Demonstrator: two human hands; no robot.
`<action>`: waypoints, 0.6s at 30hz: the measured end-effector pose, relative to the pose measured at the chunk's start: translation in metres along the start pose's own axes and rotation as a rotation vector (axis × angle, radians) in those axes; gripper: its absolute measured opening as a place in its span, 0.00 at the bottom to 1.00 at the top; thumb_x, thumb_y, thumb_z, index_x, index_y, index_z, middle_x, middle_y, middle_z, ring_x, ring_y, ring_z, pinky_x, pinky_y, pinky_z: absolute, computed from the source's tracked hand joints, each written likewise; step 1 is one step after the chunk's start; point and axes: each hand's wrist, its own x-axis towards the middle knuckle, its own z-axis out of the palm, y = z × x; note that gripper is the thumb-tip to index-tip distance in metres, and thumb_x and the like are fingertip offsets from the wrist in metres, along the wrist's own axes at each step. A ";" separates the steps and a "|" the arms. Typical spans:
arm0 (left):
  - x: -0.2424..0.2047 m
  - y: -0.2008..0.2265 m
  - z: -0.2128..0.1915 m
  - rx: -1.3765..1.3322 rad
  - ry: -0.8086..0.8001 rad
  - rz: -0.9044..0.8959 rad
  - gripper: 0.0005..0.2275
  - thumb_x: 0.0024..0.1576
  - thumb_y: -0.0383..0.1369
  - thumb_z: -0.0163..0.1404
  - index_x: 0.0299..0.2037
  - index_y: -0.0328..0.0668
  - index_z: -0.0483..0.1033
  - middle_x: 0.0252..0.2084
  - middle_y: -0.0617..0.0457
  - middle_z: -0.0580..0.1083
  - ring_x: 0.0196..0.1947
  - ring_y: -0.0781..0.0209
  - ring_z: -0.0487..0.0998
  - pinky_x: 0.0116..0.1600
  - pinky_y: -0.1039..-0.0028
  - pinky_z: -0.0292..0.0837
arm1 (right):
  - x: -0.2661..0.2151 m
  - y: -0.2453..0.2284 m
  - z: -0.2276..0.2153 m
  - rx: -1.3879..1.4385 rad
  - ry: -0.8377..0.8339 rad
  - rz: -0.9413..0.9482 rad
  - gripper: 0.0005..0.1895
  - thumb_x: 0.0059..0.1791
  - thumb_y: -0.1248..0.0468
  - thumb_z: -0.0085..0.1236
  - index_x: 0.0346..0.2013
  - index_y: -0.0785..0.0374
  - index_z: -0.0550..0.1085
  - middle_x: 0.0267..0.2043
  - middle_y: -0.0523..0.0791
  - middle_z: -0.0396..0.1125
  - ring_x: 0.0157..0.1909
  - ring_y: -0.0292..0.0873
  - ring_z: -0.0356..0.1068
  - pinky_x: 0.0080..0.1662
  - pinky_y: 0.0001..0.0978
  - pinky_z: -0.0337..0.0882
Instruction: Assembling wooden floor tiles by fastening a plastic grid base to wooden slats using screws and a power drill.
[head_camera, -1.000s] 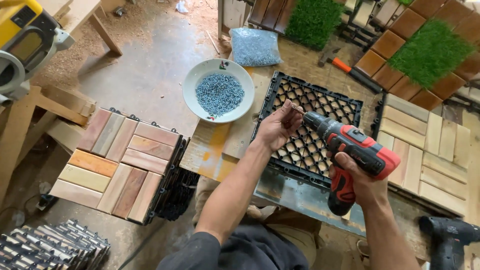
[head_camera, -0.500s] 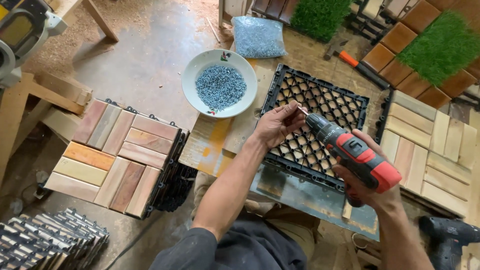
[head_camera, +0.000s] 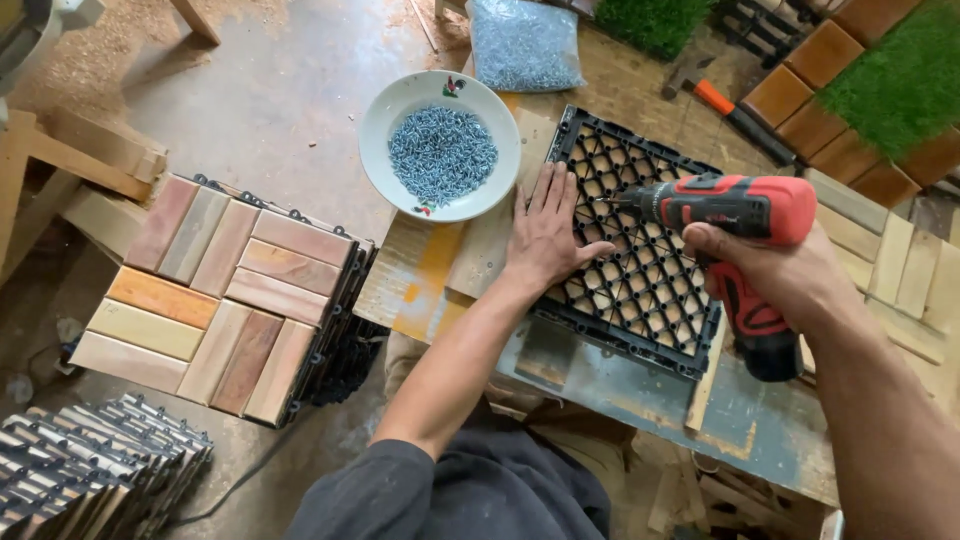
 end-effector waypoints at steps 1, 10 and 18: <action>0.001 -0.001 0.002 -0.004 -0.002 -0.005 0.56 0.50 0.77 0.30 0.76 0.36 0.36 0.80 0.42 0.33 0.79 0.49 0.27 0.77 0.46 0.20 | 0.004 -0.003 0.001 -0.005 -0.004 0.001 0.21 0.49 0.62 0.64 0.57 0.56 0.75 0.31 0.50 0.69 0.24 0.45 0.66 0.29 0.36 0.68; 0.001 -0.001 0.005 -0.023 -0.017 -0.014 0.57 0.50 0.78 0.33 0.77 0.37 0.38 0.80 0.42 0.35 0.80 0.50 0.30 0.78 0.49 0.26 | 0.035 -0.019 0.015 -0.141 -0.056 0.050 0.17 0.49 0.59 0.66 0.52 0.55 0.77 0.25 0.47 0.64 0.23 0.43 0.65 0.27 0.36 0.67; -0.001 0.005 0.002 0.075 0.027 -0.026 0.54 0.54 0.76 0.34 0.77 0.36 0.40 0.80 0.41 0.34 0.80 0.48 0.29 0.78 0.45 0.25 | 0.067 -0.035 0.010 -0.423 -0.250 -0.088 0.15 0.47 0.58 0.68 0.47 0.57 0.83 0.12 0.52 0.64 0.14 0.43 0.58 0.21 0.34 0.57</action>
